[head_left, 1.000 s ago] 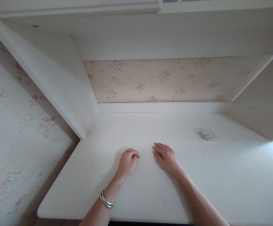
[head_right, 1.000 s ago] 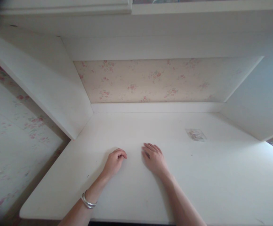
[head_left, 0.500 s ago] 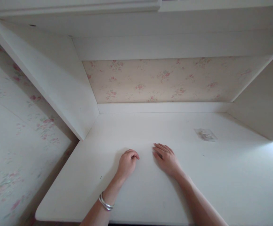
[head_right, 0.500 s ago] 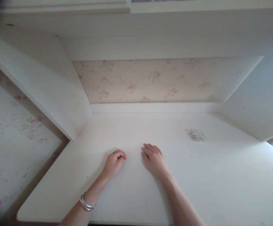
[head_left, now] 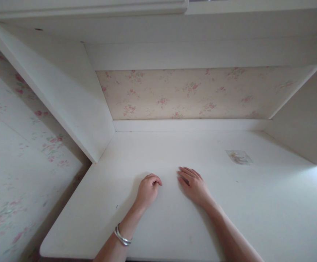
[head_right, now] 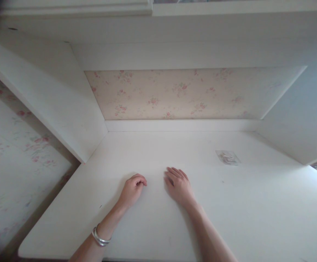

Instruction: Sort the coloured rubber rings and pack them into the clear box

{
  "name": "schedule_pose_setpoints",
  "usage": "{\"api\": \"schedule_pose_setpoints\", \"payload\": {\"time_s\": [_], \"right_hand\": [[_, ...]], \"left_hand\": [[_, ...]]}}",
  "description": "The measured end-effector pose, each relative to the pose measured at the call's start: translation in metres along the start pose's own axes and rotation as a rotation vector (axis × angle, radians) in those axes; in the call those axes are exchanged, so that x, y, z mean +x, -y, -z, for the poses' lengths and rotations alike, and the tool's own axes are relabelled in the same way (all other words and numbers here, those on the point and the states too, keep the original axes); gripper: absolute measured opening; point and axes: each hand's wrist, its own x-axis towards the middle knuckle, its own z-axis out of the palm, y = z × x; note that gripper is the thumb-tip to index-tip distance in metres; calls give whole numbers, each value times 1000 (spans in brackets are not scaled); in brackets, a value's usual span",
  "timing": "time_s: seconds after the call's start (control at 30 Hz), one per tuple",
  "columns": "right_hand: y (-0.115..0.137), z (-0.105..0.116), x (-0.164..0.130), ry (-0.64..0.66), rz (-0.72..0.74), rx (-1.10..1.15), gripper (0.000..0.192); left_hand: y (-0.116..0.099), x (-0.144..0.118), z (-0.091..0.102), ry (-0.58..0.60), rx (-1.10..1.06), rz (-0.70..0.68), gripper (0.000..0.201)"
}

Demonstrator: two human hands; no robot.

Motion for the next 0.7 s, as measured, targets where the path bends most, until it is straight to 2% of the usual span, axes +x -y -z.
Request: {"api": "schedule_pose_setpoints", "payload": {"time_s": [0.7], "right_hand": [[-2, -3, 0, -15, 14, -16, 32]], "left_hand": [[2, 0, -1, -6, 12, -3, 27]]}}
